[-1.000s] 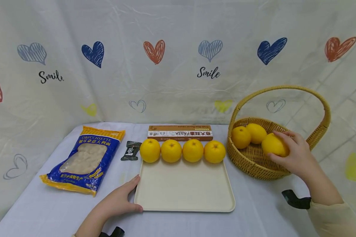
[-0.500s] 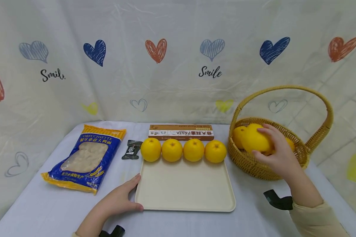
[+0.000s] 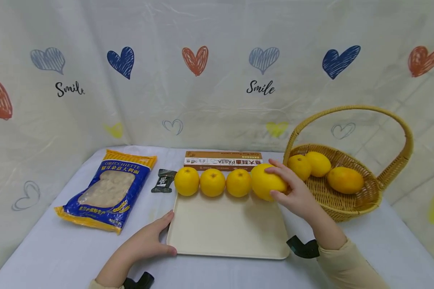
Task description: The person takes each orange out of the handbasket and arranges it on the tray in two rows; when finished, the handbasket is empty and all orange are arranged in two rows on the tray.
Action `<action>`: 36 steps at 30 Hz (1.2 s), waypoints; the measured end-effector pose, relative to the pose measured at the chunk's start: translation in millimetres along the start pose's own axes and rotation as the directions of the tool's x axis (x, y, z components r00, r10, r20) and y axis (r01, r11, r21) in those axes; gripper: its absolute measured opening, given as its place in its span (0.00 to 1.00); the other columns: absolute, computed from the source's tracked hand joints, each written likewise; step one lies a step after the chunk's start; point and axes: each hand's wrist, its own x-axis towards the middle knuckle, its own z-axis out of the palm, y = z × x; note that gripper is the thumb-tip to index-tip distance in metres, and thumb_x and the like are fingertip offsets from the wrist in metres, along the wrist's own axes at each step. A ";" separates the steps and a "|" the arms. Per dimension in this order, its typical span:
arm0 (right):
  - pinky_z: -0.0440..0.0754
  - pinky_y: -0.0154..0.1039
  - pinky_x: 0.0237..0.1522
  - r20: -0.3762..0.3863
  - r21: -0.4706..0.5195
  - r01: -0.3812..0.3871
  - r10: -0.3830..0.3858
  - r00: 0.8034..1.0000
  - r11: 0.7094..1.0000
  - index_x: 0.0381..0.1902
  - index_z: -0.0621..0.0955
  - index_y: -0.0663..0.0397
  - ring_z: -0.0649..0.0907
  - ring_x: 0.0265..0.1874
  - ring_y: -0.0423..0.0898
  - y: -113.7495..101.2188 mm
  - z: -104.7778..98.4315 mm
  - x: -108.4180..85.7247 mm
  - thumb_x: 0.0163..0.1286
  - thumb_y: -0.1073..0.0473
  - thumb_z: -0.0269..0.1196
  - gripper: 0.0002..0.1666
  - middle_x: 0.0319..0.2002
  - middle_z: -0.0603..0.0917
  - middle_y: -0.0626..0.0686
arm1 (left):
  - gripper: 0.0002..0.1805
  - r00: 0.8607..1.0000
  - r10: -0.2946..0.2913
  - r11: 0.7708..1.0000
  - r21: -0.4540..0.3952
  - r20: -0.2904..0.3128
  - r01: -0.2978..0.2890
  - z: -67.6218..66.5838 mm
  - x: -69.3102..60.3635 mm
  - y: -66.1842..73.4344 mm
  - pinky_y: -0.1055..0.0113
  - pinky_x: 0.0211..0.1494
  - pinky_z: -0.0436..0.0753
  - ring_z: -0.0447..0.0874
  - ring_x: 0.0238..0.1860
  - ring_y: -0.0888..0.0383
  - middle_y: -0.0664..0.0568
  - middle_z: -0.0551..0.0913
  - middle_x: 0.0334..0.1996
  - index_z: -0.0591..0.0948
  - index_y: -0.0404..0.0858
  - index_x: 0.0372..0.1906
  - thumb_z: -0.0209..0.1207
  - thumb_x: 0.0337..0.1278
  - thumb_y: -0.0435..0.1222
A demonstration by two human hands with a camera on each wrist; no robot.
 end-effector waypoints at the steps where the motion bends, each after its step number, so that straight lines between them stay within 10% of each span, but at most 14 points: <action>1: 0.67 0.16 0.51 0.014 0.035 -0.010 0.009 1.000 0.999 0.53 0.73 0.57 0.63 0.63 0.62 -0.5 5.1 1.0 0.57 0.71 0.59 0.24 0.67 0.60 0.60 | 0.60 1.000 0.005 1.000 0.001 -0.003 -0.005 0.0 -0.2 -0.2 0.47 0.69 0.58 0.55 0.69 0.45 0.49 0.57 0.69 0.57 0.41 0.69 0.70 0.24 0.57; 13: 0.63 0.62 0.60 0.117 0.051 -0.059 0.053 0.992 0.997 0.58 0.64 0.45 0.57 0.66 0.60 -3.7 47.1 10.6 0.45 0.61 0.73 0.44 0.70 0.51 0.57 | 0.59 1.000 0.006 1.000 0.009 -0.006 -0.006 -0.7 0.1 -1.1 0.48 0.69 0.58 0.56 0.68 0.46 0.49 0.57 0.69 0.57 0.40 0.69 0.71 0.24 0.56; 22: 0.70 0.52 0.55 0.132 0.037 -0.058 0.052 0.990 0.998 0.59 0.63 0.39 0.66 0.56 0.50 -23.8 78.7 23.5 0.44 0.60 0.72 0.46 0.61 0.58 0.51 | 0.59 1.000 0.000 1.000 0.015 -0.004 0.001 -0.1 0.1 -1.2 0.49 0.69 0.58 0.56 0.69 0.47 0.50 0.57 0.69 0.57 0.41 0.69 0.70 0.24 0.57; 36: 0.78 0.42 0.49 0.200 0.208 -0.286 0.246 0.948 0.935 0.64 0.62 0.43 0.71 0.50 0.48 -36.9 138.2 30.4 0.51 0.59 0.68 0.43 0.60 0.64 0.52 | 0.59 0.999 0.033 0.999 -0.005 0.012 -0.033 -1.1 -1.0 -1.9 0.49 0.70 0.56 0.53 0.70 0.47 0.49 0.55 0.70 0.56 0.40 0.69 0.70 0.26 0.56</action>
